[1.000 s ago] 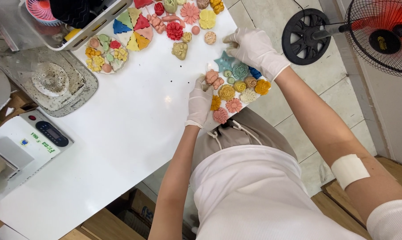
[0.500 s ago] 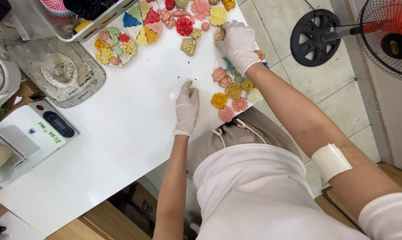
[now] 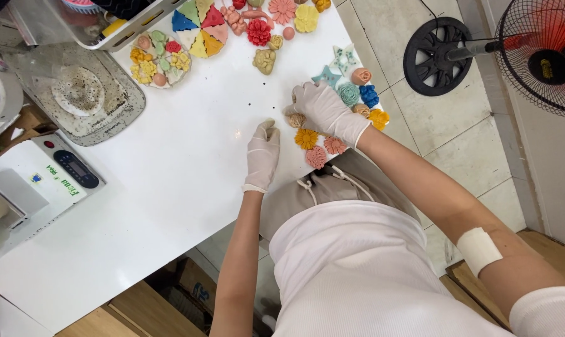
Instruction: The person picks up colorful flower-shaped wax pieces one at a time from a pile on a white table and arranges them into neat rows on the table surface. They continue sorting and placing the pieces, grouping them by type and color across the table.
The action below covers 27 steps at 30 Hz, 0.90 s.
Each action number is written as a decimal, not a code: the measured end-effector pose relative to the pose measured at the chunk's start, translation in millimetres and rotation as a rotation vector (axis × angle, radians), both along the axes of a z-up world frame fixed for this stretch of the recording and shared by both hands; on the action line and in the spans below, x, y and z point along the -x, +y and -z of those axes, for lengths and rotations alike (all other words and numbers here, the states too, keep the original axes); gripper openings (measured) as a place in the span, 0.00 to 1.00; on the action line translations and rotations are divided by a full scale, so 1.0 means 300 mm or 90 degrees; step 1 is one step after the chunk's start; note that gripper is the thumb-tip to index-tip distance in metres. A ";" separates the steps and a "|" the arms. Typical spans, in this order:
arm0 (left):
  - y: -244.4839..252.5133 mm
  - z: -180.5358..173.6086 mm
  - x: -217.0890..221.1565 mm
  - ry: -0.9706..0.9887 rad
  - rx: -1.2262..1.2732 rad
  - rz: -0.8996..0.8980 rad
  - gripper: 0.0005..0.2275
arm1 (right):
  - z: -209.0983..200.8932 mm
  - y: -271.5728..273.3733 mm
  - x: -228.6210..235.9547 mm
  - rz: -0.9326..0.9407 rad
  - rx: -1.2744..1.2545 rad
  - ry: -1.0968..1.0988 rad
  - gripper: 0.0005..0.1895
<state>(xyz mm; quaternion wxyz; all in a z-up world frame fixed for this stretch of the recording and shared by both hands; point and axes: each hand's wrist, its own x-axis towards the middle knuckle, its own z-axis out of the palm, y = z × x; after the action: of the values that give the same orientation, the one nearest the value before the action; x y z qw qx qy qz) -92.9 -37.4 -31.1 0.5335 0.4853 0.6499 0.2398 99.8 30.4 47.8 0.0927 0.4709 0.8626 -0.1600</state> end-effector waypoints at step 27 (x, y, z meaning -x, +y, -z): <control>0.014 0.029 -0.069 -0.079 0.052 0.019 0.13 | 0.211 0.357 -0.027 0.165 -0.279 0.007 0.27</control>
<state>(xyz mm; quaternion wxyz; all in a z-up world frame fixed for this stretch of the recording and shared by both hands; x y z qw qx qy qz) -72.1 -33.1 -39.7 0.5959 0.4569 0.6173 0.2347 107.8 137.4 -15.5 -0.0374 0.5855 0.8096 0.0180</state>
